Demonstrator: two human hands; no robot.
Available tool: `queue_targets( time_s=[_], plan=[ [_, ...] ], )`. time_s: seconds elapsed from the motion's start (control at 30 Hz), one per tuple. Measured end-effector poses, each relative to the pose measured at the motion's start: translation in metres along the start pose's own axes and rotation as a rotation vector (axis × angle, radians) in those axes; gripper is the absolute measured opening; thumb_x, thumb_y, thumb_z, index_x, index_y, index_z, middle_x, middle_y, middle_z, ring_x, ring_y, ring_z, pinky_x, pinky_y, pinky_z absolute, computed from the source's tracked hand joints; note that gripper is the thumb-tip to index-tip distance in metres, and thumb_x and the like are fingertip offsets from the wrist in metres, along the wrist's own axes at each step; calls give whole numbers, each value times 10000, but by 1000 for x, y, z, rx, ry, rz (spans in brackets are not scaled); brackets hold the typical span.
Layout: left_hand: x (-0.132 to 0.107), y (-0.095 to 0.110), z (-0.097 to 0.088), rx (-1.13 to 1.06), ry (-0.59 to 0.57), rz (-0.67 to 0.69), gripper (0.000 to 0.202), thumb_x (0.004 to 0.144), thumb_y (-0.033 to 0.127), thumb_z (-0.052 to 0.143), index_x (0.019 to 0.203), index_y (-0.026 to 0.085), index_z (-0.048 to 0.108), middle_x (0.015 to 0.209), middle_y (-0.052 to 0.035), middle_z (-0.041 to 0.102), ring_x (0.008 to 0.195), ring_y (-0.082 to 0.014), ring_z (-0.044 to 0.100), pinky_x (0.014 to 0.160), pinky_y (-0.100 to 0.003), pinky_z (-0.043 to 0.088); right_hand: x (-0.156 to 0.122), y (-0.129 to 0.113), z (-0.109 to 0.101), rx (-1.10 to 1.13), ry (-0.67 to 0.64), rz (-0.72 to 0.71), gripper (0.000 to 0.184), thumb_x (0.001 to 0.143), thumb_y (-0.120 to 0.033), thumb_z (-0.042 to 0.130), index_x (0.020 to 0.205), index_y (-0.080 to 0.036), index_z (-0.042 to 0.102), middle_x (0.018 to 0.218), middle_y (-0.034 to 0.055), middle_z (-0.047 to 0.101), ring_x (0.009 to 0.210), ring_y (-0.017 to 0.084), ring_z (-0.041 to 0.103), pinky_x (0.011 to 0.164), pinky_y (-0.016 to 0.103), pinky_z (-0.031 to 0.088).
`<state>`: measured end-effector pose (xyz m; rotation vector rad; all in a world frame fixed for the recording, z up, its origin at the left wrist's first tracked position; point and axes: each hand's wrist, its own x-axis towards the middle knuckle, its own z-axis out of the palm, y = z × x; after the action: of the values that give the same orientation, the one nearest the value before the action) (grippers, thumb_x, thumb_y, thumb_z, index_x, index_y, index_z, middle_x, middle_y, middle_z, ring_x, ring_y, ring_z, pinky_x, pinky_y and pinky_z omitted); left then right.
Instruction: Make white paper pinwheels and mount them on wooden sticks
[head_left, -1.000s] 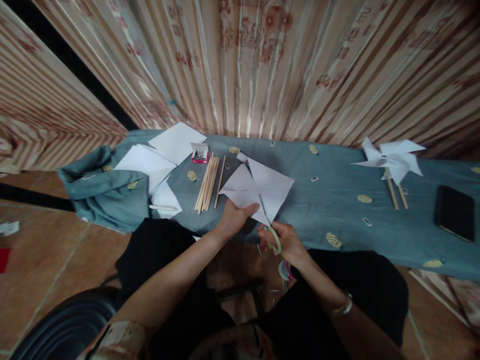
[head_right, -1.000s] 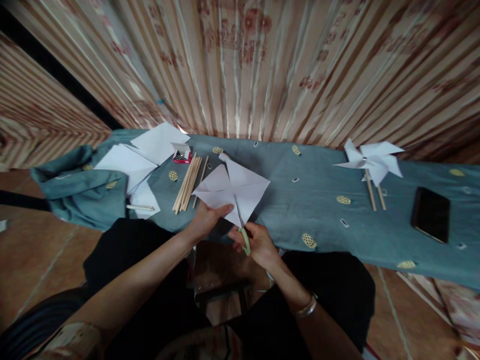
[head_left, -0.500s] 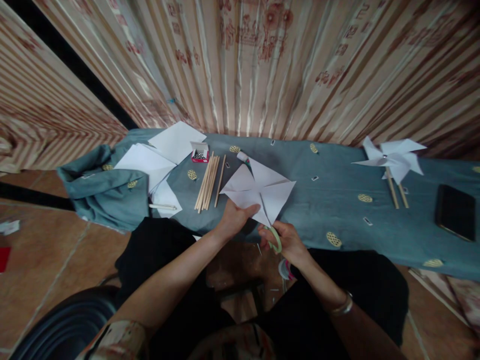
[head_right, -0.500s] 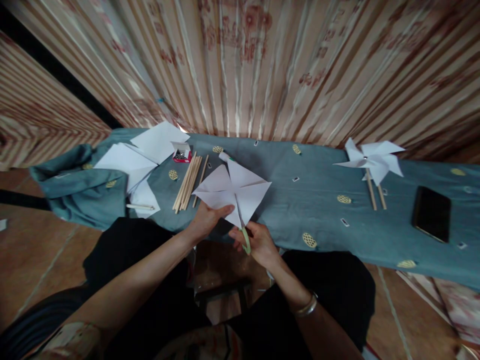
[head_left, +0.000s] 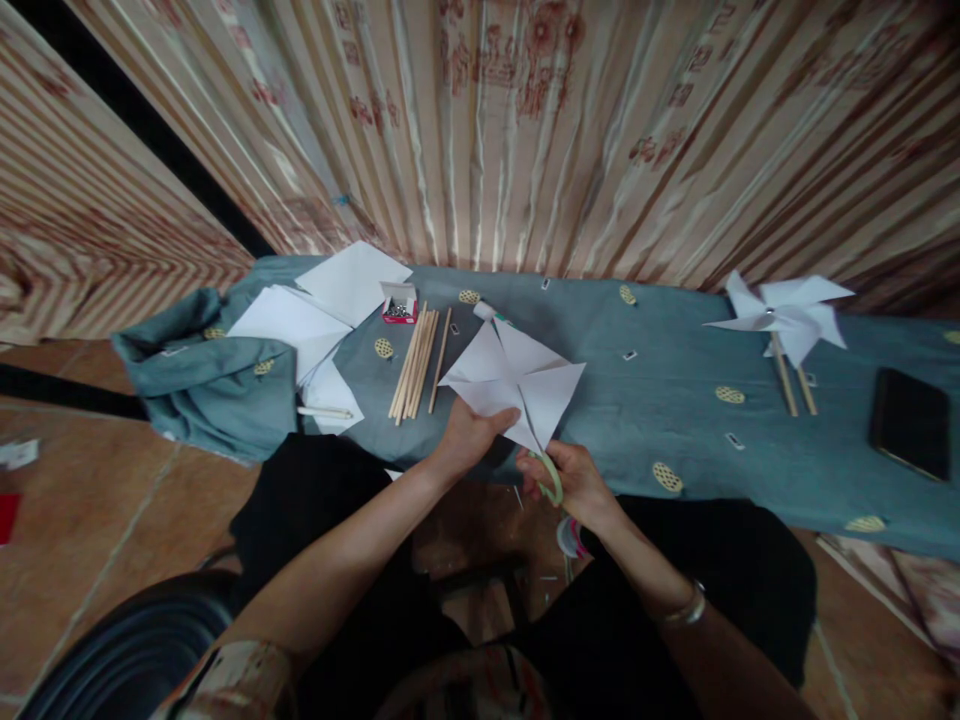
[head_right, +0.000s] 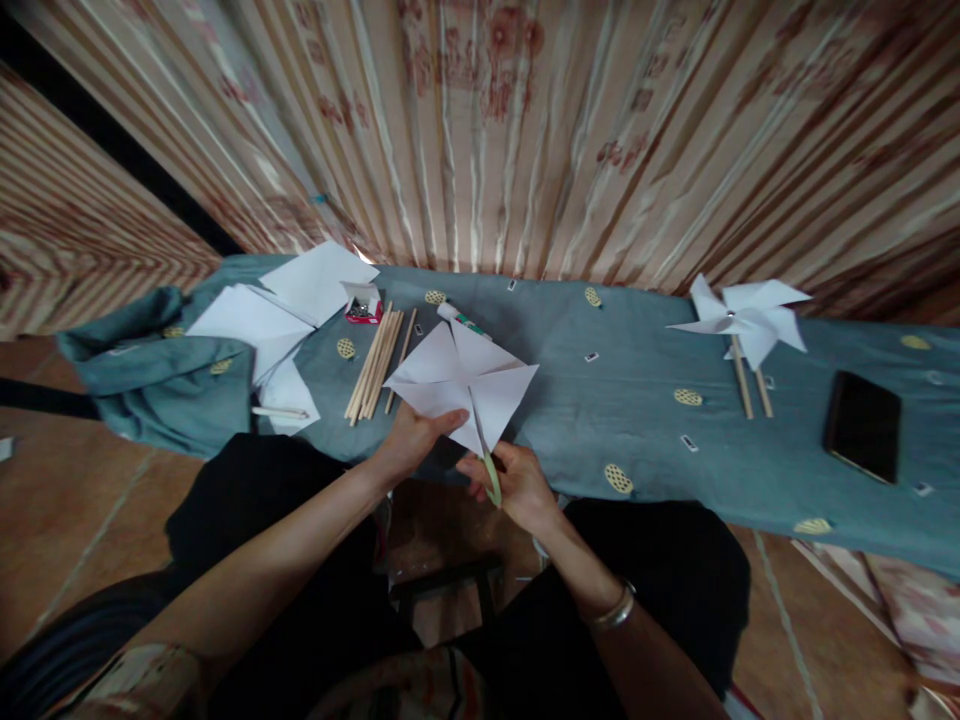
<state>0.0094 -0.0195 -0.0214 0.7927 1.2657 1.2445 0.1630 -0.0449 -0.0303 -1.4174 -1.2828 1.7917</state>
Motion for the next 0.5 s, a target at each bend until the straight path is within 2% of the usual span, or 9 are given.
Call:
queue_targets(
  time_s=[0.27, 0.4, 0.5],
  plan=[
    [3, -2, -2, -47, -3, 4, 405, 562, 236, 786, 942, 147, 677, 980, -82, 714, 841, -199, 646, 832, -343, 504, -3, -1, -3, 43, -69, 93, 473, 541, -512, 794, 807, -152, 639, 526, -10, 633, 413, 109, 550, 321, 170, 328],
    [13, 4, -9, -120, 24, 86, 453, 536, 224, 794, 966, 153, 673, 989, -75, 714, 862, -198, 649, 864, -357, 494, -10, -4, -13, -62, -158, 106, 424, 583, -493, 785, 786, -160, 619, 551, -21, 627, 444, 104, 562, 376, 185, 375],
    [23, 14, -19, -155, 89, 149, 502, 528, 232, 796, 1005, 152, 663, 941, -72, 717, 845, -199, 648, 847, -360, 500, -16, -3, -30, -216, -109, 26, 379, 632, -472, 769, 810, -168, 628, 574, -19, 638, 485, 117, 583, 449, 215, 432]
  ],
)
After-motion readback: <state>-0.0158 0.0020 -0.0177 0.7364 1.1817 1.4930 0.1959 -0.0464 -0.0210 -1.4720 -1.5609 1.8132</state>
